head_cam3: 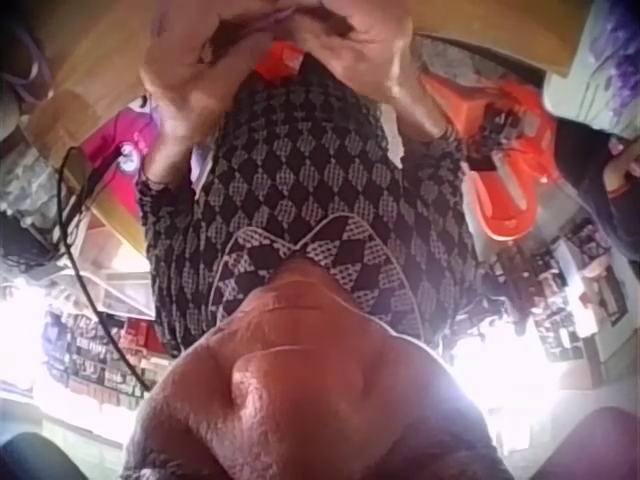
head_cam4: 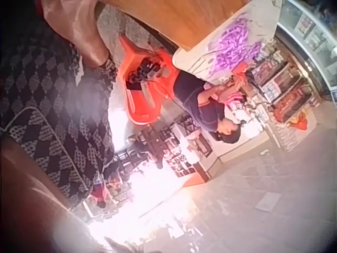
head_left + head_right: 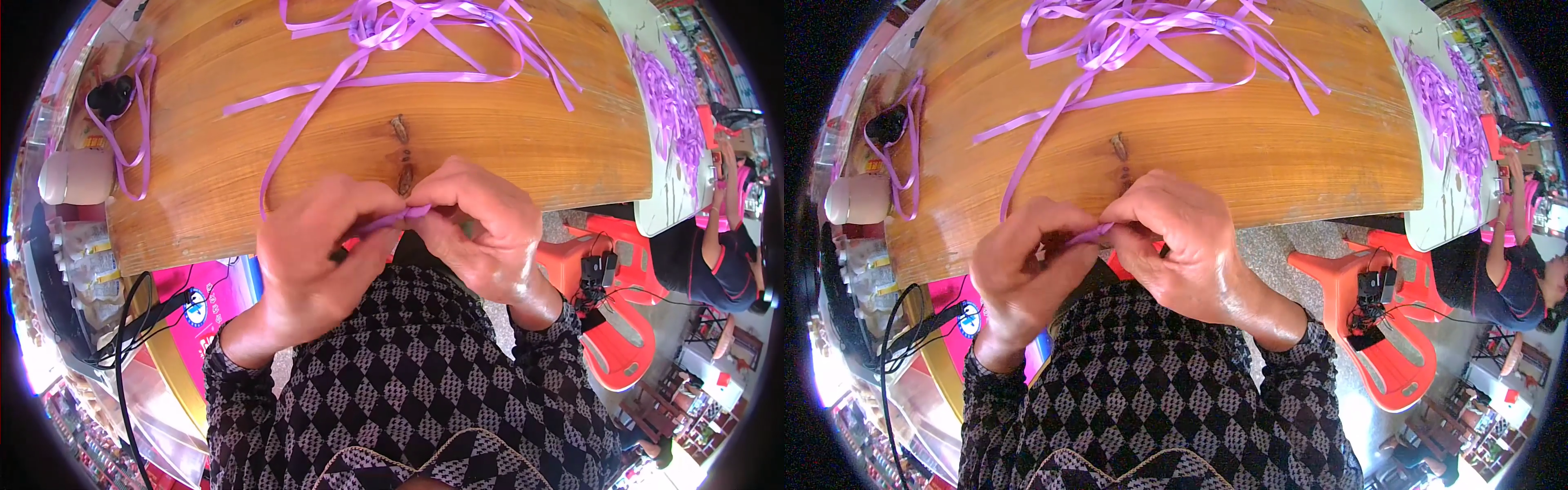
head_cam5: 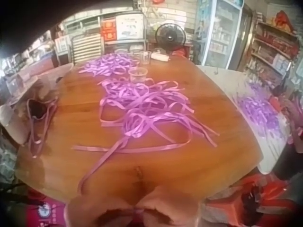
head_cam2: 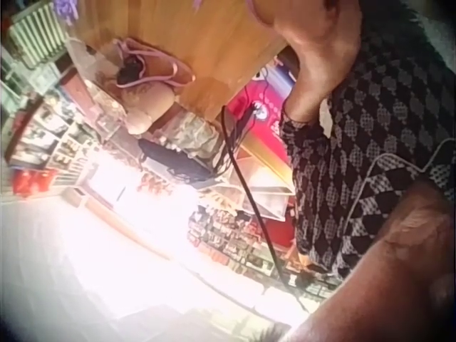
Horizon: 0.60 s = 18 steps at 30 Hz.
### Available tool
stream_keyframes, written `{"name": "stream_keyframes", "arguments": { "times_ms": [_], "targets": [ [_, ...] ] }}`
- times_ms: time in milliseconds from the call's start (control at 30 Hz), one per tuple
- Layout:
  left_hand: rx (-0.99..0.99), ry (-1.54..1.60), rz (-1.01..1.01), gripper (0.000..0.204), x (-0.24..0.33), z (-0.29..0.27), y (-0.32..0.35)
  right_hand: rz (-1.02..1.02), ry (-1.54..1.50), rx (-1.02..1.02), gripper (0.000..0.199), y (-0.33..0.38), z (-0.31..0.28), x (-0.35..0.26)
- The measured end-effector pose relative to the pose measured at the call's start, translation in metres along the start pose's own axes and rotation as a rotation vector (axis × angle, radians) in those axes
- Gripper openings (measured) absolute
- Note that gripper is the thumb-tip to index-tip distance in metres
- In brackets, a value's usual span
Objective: The person repeatedly folds and rolls a purple ribbon by hand to form a small flower. They then repeat the process with another ribbon and join the two ribbon flowers together.
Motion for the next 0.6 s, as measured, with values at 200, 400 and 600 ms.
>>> {"name": "stream_keyframes", "arguments": {
  "times_ms": [200, 400, 600],
  "targets": [
    [-0.047, 0.429, -0.398, 0.01, 0.0, 0.0, -0.001, -0.596, 0.526, 0.197, 0.029, 0.001, 0.007, 0.008],
    [-0.048, 0.33, -0.375, 0.004, -0.002, 0.002, -0.001, -0.652, 0.582, 0.15, 0.034, 0.002, 0.007, 0.005],
    [0.022, 0.081, -0.083, 0.012, -0.01, 0.004, 0.001, -0.344, 0.128, 0.019, 0.022, -0.001, -0.001, 0.013]
  ]
}}
Point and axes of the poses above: each hand's wrist, its own y-axis away from the middle knuckle, its own z-axis out of the palm, x = y × z, the point moved 1 cm from there along -y, towards the middle knuckle, and after that the axes turned 4 degrees about -y, right-handed, at the moved point
